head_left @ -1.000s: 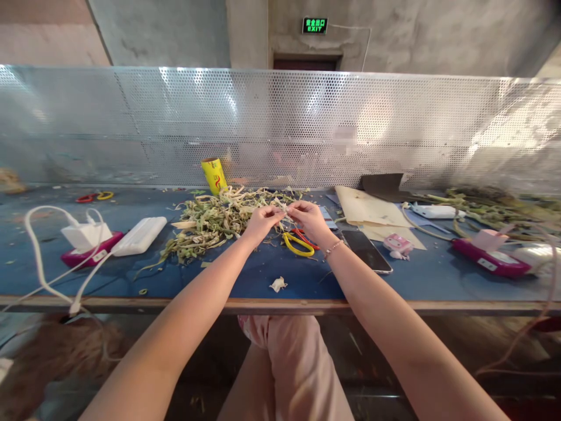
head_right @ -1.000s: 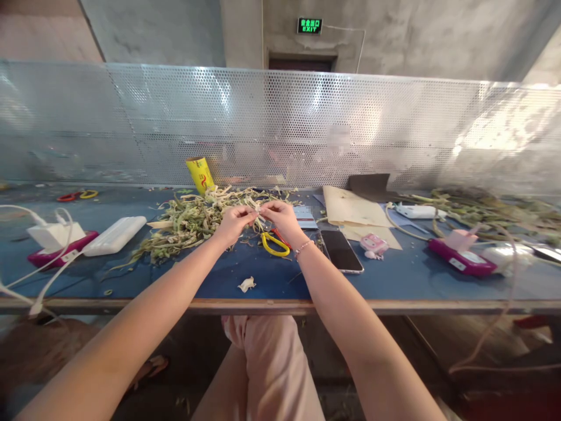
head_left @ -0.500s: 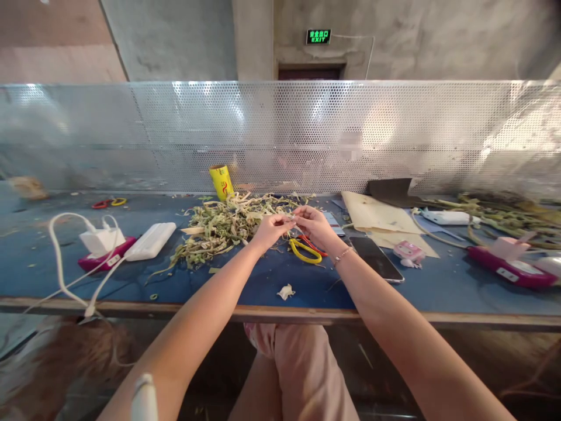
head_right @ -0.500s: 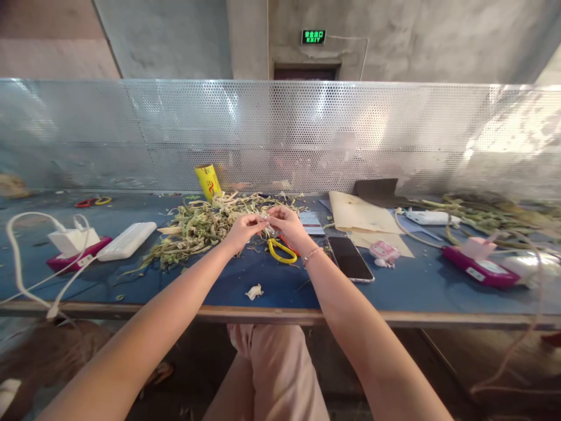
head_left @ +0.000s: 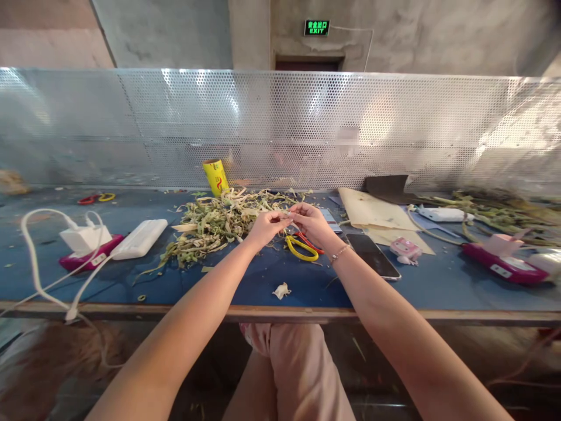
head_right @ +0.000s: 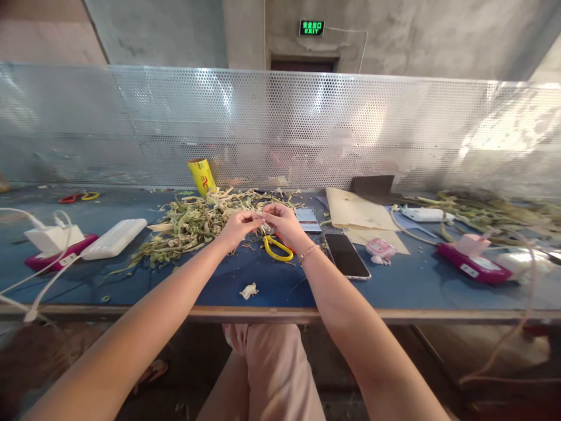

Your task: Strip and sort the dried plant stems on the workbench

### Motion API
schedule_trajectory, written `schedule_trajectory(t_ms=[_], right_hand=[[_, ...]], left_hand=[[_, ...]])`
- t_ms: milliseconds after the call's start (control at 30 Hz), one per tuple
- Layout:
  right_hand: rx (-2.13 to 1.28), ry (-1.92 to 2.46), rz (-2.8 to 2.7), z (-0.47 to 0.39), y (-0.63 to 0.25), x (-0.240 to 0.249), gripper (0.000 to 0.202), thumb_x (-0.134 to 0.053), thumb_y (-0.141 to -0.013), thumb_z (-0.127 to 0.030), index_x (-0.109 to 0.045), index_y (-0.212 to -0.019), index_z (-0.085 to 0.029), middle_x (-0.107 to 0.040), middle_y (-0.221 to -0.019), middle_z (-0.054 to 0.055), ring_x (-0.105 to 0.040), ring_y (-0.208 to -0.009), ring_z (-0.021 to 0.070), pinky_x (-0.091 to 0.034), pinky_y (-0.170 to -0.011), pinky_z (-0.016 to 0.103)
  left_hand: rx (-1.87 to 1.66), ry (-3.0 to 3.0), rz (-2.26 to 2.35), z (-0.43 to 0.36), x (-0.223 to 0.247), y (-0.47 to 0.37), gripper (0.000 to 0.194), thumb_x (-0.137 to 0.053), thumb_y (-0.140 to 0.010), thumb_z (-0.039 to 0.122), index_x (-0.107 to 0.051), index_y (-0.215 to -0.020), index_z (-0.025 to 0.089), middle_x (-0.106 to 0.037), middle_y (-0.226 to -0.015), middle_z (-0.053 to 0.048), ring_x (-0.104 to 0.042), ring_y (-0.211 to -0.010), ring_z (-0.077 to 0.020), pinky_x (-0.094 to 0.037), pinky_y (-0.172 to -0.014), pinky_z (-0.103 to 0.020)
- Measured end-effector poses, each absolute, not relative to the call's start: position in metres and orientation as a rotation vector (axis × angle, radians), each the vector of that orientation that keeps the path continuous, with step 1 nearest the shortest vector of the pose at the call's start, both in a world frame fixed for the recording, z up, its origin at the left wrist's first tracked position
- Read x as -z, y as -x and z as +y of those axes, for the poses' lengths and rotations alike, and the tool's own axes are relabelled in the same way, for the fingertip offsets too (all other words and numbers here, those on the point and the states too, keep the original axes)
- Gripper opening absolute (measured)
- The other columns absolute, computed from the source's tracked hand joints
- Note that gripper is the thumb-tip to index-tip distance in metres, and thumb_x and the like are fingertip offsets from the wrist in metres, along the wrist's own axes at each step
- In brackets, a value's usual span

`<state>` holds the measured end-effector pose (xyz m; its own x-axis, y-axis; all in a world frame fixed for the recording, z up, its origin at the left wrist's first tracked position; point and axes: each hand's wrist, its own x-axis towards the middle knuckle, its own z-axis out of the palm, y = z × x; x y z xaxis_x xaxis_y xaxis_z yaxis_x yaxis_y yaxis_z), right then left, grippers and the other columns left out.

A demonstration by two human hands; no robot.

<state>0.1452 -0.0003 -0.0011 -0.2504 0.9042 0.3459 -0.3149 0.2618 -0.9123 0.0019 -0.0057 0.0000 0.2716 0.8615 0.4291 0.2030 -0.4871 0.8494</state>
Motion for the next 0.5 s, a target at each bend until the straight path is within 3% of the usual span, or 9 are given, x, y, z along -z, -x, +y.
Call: schedule_trajectory(t_ms=[500], right_hand=[[-1.316, 0.605, -1.331, 0.0008, -0.1447, 0.0033, 0.028, -0.074, -0.054, -0.032, -0.056, -0.069, -0.017, -0.053, -0.059, -0.005, -0.046, -0.054, 0.0056, -0.036, -0.054, 0.022]], left_hand=[[-1.222, -1.888, 0.994, -0.0080, -0.0009, -0.0003, 0.026, -0.061, -0.066, 0.039, -0.059, -0.064, 0.013, -0.048, -0.052, 0.003, -0.042, -0.051, -0.0079, -0.032, -0.052, -0.022]])
